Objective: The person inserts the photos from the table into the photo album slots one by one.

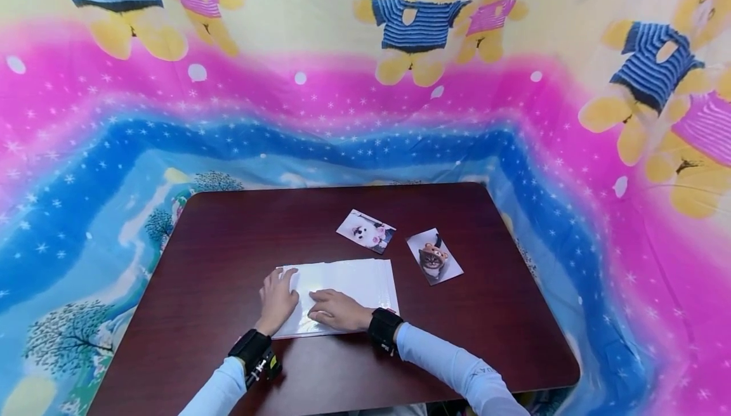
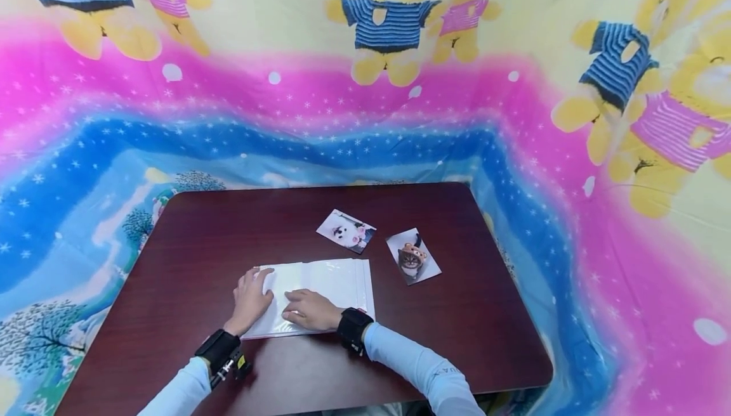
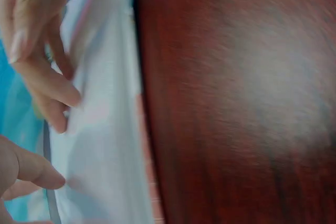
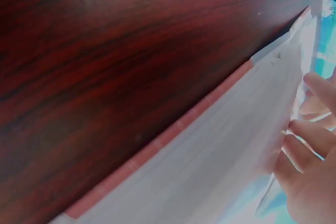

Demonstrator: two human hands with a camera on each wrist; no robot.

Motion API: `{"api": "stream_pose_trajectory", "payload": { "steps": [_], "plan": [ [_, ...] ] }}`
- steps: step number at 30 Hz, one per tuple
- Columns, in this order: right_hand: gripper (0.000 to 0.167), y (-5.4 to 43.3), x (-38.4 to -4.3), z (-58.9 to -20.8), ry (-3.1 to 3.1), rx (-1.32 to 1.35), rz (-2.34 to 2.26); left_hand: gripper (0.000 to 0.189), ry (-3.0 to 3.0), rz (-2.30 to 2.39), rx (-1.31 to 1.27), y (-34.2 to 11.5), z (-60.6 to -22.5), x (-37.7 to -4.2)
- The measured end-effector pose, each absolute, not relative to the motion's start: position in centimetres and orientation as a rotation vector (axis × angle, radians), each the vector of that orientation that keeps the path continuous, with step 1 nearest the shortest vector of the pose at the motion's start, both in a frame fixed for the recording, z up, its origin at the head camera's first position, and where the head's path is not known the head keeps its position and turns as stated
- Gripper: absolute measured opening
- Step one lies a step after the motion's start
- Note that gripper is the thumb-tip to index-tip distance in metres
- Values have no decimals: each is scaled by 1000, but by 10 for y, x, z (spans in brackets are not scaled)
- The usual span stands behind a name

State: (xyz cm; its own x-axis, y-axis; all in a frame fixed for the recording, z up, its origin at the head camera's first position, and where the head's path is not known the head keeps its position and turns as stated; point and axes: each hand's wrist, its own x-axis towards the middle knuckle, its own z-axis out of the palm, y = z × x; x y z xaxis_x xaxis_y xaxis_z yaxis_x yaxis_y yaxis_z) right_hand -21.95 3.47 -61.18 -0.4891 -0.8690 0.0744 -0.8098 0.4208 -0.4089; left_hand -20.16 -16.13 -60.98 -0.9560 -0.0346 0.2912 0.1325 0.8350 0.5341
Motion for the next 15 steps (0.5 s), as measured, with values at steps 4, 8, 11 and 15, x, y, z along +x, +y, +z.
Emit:
{"api": "stream_pose_trajectory", "payload": {
  "steps": [4,8,11,15],
  "plan": [
    [32,39,-220,-611,2525,-1548,-586,39,-2645,-638,-270,-154,-621,-200],
    [31,46,-223,-607,2525,-1542,-608,38,-2596,-604,-408,-146,-629,-200],
    [31,55,-227,-605,2544,-1531,-613,38,-2582,-625,-463,-141,-632,-201],
    [30,68,-237,-601,2606,-1488,-577,33,-2561,-643,-500,-132,-633,-203]
  ]
}}
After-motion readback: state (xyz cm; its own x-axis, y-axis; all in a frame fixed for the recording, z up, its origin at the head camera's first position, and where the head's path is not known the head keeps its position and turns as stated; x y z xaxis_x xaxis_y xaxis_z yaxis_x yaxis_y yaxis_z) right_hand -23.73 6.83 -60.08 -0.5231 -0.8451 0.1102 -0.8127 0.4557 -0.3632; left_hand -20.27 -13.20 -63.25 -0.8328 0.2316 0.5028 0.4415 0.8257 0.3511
